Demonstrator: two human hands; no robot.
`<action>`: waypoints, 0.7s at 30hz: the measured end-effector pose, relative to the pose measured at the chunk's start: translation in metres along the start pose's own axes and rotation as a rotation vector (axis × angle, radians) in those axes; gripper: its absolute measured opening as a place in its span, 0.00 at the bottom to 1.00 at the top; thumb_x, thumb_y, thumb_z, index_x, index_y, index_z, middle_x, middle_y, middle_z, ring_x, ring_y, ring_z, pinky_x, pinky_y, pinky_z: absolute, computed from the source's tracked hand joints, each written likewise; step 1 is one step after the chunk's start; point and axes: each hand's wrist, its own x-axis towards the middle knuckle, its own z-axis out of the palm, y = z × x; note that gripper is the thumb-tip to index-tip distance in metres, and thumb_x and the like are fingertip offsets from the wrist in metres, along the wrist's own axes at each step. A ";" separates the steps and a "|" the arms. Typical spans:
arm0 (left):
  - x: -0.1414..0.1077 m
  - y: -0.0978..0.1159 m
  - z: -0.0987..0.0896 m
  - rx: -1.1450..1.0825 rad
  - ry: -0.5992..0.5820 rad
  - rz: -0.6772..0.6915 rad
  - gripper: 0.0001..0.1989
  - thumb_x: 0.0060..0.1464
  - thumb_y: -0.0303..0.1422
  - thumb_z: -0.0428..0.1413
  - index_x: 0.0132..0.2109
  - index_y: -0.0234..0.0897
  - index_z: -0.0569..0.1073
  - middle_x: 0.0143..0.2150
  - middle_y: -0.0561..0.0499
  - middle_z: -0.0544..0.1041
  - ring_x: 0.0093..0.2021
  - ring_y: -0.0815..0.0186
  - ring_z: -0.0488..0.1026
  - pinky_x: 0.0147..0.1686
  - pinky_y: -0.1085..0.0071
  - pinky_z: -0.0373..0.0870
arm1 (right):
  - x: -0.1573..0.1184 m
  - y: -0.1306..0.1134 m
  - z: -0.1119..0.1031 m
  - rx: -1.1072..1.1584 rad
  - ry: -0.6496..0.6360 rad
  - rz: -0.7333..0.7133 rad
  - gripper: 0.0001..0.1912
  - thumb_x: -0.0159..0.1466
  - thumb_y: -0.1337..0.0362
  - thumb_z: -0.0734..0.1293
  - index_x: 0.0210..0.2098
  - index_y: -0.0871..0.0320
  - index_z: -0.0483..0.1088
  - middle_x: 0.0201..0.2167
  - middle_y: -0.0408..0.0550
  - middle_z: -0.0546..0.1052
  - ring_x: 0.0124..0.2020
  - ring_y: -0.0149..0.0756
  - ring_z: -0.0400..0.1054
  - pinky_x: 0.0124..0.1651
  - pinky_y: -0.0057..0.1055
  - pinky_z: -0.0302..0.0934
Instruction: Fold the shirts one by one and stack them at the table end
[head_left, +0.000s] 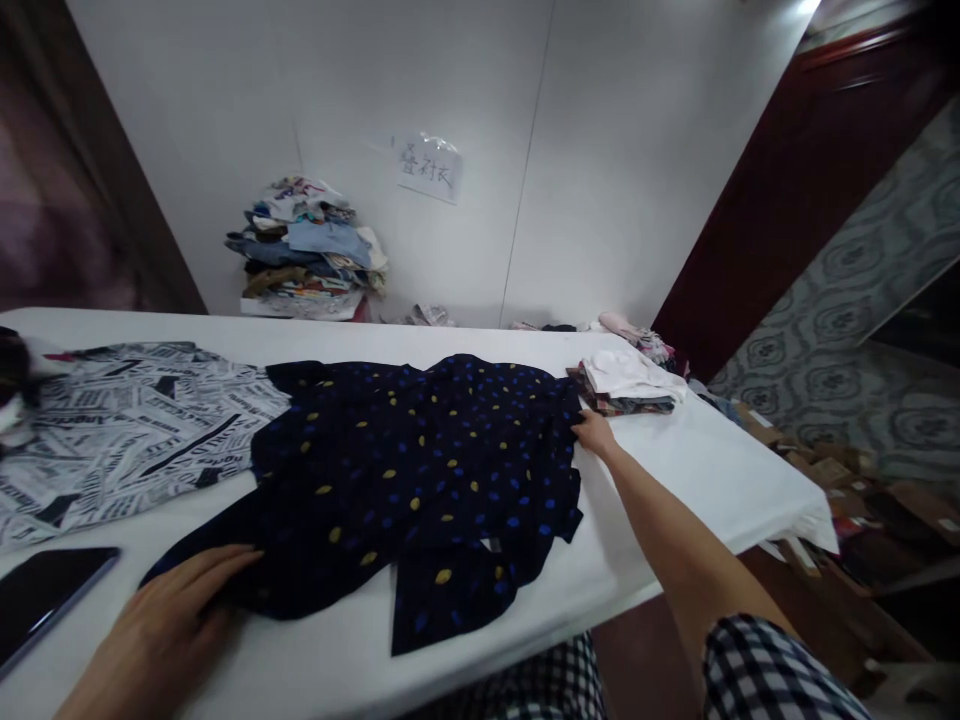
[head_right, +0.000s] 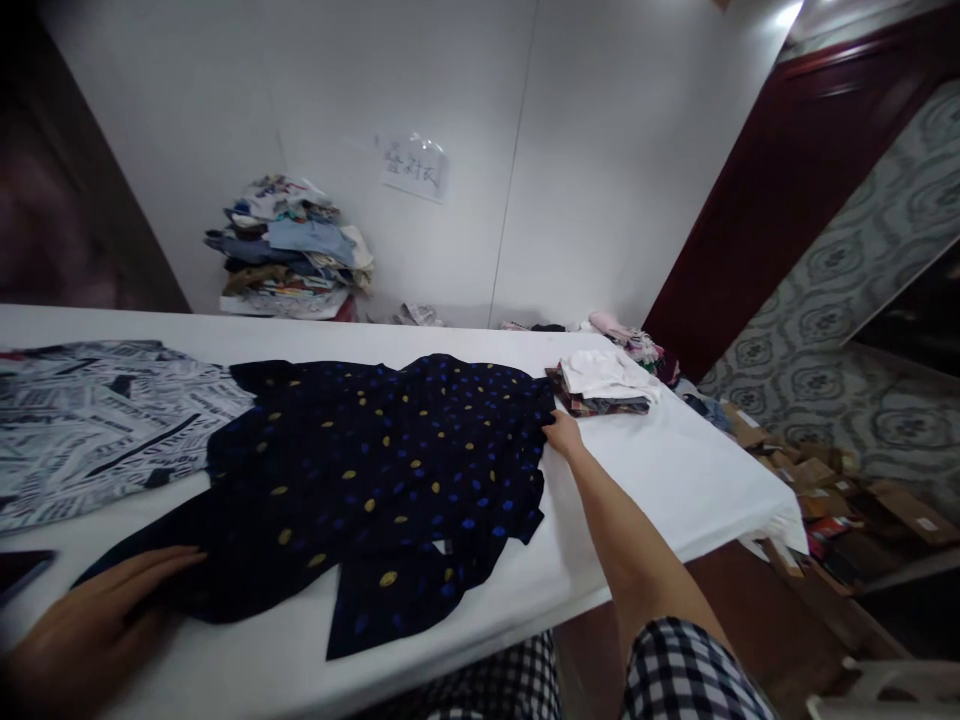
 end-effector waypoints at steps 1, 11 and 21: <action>0.001 0.001 0.000 -0.016 0.008 -0.001 0.23 0.45 0.32 0.51 0.47 0.65 0.69 0.48 0.65 0.78 0.48 0.54 0.75 0.50 0.50 0.69 | 0.003 0.002 -0.003 -0.008 0.029 -0.005 0.17 0.52 0.68 0.66 0.42 0.59 0.74 0.34 0.50 0.78 0.37 0.40 0.72 0.39 0.30 0.62; -0.003 0.000 0.004 -0.108 0.021 -0.072 0.25 0.40 0.29 0.50 0.44 0.63 0.72 0.50 0.63 0.77 0.50 0.54 0.74 0.54 0.51 0.67 | -0.029 0.046 -0.018 0.063 0.154 -0.049 0.30 0.57 0.61 0.63 0.58 0.61 0.63 0.42 0.54 0.76 0.40 0.42 0.71 0.42 0.38 0.65; -0.002 0.010 -0.007 -0.092 0.037 -0.185 0.22 0.43 0.33 0.49 0.46 0.58 0.72 0.47 0.59 0.79 0.48 0.56 0.75 0.53 0.57 0.69 | -0.183 0.012 -0.003 -0.065 -0.386 -0.736 0.33 0.59 0.51 0.68 0.62 0.50 0.60 0.63 0.54 0.62 0.65 0.50 0.51 0.65 0.56 0.43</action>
